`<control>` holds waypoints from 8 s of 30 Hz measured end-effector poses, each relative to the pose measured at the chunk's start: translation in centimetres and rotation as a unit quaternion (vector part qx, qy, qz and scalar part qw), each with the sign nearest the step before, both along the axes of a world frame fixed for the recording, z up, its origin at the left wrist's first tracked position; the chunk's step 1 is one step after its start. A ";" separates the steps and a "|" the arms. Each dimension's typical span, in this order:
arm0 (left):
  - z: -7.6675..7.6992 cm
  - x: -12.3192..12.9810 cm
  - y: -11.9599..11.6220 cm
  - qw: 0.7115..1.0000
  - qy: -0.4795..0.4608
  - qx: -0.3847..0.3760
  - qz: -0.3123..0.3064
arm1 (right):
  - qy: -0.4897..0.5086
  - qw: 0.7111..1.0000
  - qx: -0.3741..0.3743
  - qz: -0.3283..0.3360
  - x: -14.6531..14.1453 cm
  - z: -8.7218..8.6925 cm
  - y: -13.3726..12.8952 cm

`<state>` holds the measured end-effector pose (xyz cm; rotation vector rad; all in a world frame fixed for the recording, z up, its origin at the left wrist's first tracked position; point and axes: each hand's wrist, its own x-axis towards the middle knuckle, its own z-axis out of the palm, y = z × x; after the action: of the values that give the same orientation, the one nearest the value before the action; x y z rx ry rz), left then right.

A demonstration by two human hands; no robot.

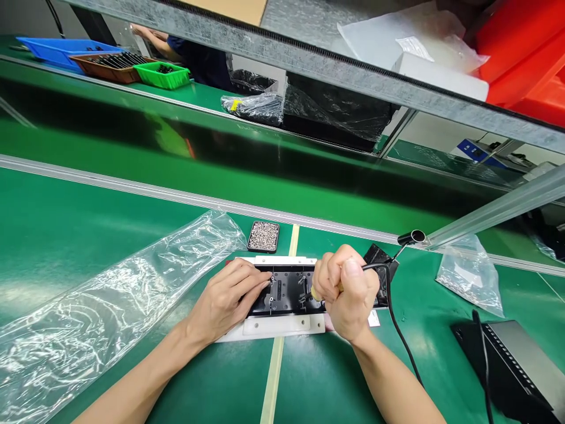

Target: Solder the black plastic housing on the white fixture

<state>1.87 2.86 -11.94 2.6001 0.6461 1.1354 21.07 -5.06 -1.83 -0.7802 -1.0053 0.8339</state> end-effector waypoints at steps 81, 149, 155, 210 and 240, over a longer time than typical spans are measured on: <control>-0.1 0.0 -0.1 1.000 0.004 0.000 0.005 | -0.028 1.000 0.013 -0.006 -0.3 0.3 0.0; -0.3 0.1 0.0 1.000 0.009 -0.002 0.009 | -0.053 0.998 -0.014 -0.011 -0.6 0.9 0.1; -0.4 0.0 0.0 1.000 0.013 -0.007 0.009 | -0.056 0.998 -0.013 -0.009 -0.5 0.7 0.0; -0.3 0.1 -0.2 1.000 0.012 -0.001 0.010 | -0.054 0.998 -0.017 -0.010 -0.6 0.8 0.1; 0.0 0.2 -0.1 1.000 0.005 0.004 0.004 | -0.062 0.998 -0.021 -0.017 -0.7 1.0 0.1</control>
<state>2.07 2.79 -11.90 2.6130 0.6556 1.1313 20.32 -4.92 -0.79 -0.8918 -1.0844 0.7865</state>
